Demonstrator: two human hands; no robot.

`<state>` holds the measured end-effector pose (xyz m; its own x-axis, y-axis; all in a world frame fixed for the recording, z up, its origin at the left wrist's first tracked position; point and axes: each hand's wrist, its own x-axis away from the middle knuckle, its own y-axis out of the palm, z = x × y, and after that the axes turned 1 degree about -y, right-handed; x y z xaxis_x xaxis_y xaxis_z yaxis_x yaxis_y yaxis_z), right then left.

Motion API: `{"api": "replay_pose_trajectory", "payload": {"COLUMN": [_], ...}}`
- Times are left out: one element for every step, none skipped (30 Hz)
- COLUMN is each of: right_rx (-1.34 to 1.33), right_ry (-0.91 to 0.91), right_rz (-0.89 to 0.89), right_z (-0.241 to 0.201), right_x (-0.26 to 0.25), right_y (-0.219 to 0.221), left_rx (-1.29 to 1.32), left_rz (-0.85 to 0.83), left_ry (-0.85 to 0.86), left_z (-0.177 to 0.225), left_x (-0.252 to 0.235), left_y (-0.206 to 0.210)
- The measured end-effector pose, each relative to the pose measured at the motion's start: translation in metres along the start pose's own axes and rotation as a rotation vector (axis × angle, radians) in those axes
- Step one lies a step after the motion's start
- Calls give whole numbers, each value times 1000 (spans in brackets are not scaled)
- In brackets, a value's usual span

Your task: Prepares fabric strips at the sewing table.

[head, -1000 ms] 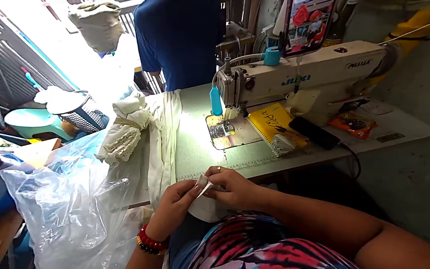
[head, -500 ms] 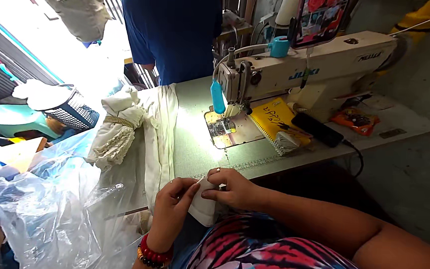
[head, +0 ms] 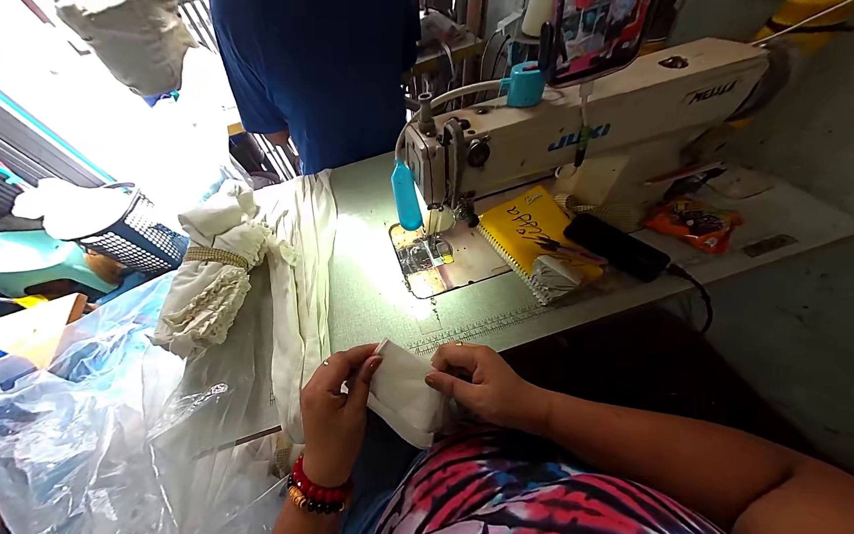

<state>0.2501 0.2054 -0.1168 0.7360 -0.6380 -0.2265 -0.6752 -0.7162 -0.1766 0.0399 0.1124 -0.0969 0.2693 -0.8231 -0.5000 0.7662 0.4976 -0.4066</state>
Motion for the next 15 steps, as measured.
{"api": "replay_pose_trajectory", "payload": {"right_rx": [34, 67, 89, 103, 114, 136, 176, 244, 339, 453, 577, 693, 782, 861, 926], "right_ry": [-8, -12, -6, 1, 6, 6, -3, -19, -41, -64, -85, -92, -78, -43, 3], "right_rz": [31, 62, 88, 113, 134, 146, 155, 164, 179, 209, 244, 256, 239, 196, 148], "right_z": [-1, -1, -1, -1, 0, 2, 4, 6, 9, 11, 14, 16, 19, 20, 22], "right_x": [2, 3, 4, 5, 5, 4, 4, 3, 2, -1, -5, -9, -13, -17, -21], "right_y": [-2, -3, -5, -6, -7, -9, -10, -12, -14, -15, -16, -18, -20, -23, -26], "left_rx": [11, 15, 5, -22, -63, -110, -159, -207, -256, -305, -355, -402, -447, -489, -537], "left_rz": [-1, -8, -14, -19, -27, -38, -54, -72, -95, -125, -164, -209, -261, -313, -356], "left_ry": [-8, -16, -23, -28, -35, -44, -60, -78, -94, -113, -133, -153, -182, -217, -248], "left_z": [0, 0, 0, 0, 0, -1, -3, -5, -7, -9, -11, -15, -21, -27, -34], "left_x": [-2, -4, -6, -8, -12, -17, -23, -30, -38, -46, -56, -67, -78, -89, -99], "left_y": [3, 6, 10, 14, 18, 23, 28, 35, 42, 50, 59, 67, 75, 82, 90]}}
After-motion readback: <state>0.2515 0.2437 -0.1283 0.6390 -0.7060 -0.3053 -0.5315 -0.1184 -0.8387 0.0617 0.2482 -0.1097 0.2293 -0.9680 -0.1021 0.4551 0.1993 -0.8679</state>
